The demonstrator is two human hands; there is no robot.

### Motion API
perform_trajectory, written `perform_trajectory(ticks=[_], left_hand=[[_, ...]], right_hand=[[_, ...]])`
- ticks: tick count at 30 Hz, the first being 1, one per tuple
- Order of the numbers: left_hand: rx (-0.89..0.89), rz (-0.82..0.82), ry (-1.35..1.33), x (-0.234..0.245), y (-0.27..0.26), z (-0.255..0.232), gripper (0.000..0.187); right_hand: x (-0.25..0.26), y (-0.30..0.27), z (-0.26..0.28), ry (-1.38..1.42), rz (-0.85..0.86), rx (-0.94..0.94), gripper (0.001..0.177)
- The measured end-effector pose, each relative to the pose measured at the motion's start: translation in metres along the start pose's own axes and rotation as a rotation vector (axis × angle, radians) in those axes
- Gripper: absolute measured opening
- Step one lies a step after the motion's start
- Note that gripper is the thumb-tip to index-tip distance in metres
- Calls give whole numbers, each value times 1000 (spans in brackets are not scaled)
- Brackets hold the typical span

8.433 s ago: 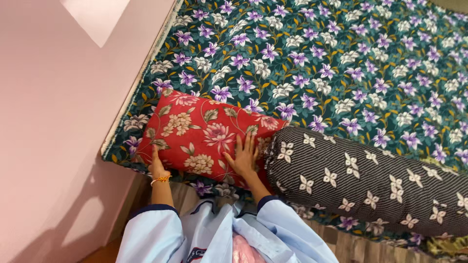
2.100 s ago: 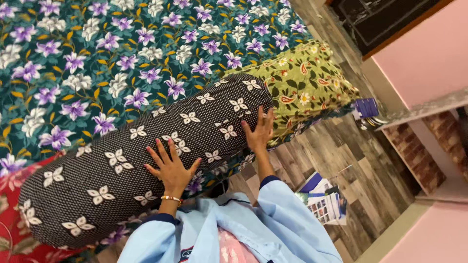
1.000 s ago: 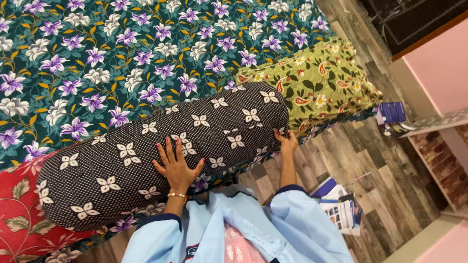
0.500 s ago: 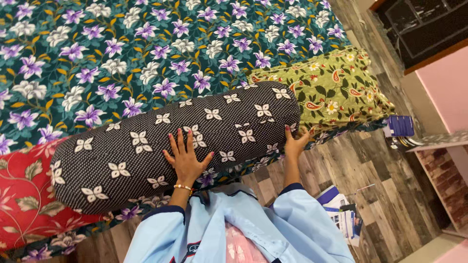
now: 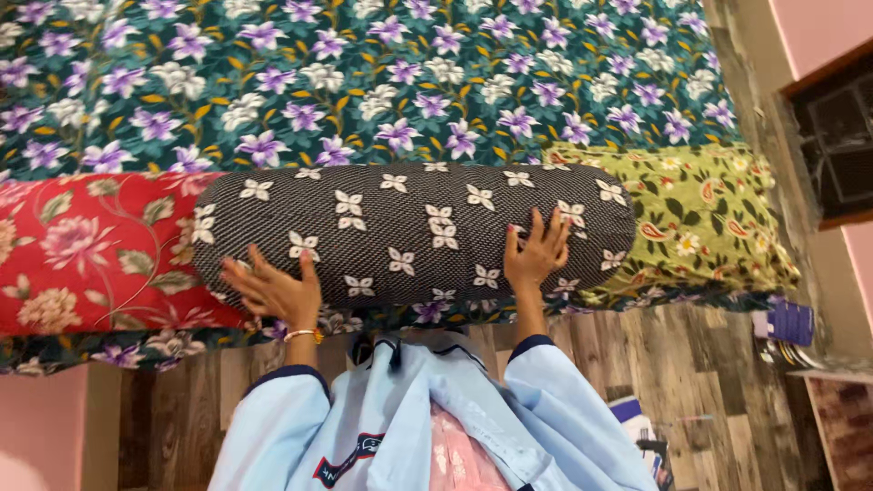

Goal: The person arranges pillows and a bolster on a bed and then pulls a folded brown sheet up over the mattress.

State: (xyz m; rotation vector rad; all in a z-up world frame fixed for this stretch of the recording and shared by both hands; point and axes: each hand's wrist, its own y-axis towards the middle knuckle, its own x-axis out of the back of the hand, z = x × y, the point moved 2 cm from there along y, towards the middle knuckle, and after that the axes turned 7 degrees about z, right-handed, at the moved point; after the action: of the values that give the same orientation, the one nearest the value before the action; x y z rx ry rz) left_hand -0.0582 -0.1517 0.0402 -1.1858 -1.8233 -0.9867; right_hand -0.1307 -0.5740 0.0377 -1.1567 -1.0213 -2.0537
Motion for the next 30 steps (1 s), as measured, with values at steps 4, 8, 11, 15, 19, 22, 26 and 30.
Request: perform_trajectory(ticks=[4, 8, 11, 15, 19, 22, 26, 30], left_hand=[[460, -132, -308, -16, 9, 67, 132], [737, 27, -491, -42, 9, 111, 137], [675, 213, -463, -49, 20, 140, 133], [444, 183, -424, -45, 32, 133, 139], [273, 107, -629, -19, 26, 111, 119], [247, 60, -571, -6, 11, 107, 114], [582, 373, -343, -19, 7, 145, 117], [302, 207, -375, -40, 5, 161, 118]], right_hand=[[-8, -2, -9, -17, -49, 1, 55], [-10, -6, -11, -7, -56, 9, 53], [-6, -6, -8, 3, -33, 0, 54], [-3, -6, -5, -2, -1, -14, 53], [-6, -2, -13, -2, 36, -23, 54], [-4, -5, -18, -23, 32, -17, 53], [2, -15, -10, -4, 21, 19, 55], [1, -17, -6, -18, 15, 1, 57]])
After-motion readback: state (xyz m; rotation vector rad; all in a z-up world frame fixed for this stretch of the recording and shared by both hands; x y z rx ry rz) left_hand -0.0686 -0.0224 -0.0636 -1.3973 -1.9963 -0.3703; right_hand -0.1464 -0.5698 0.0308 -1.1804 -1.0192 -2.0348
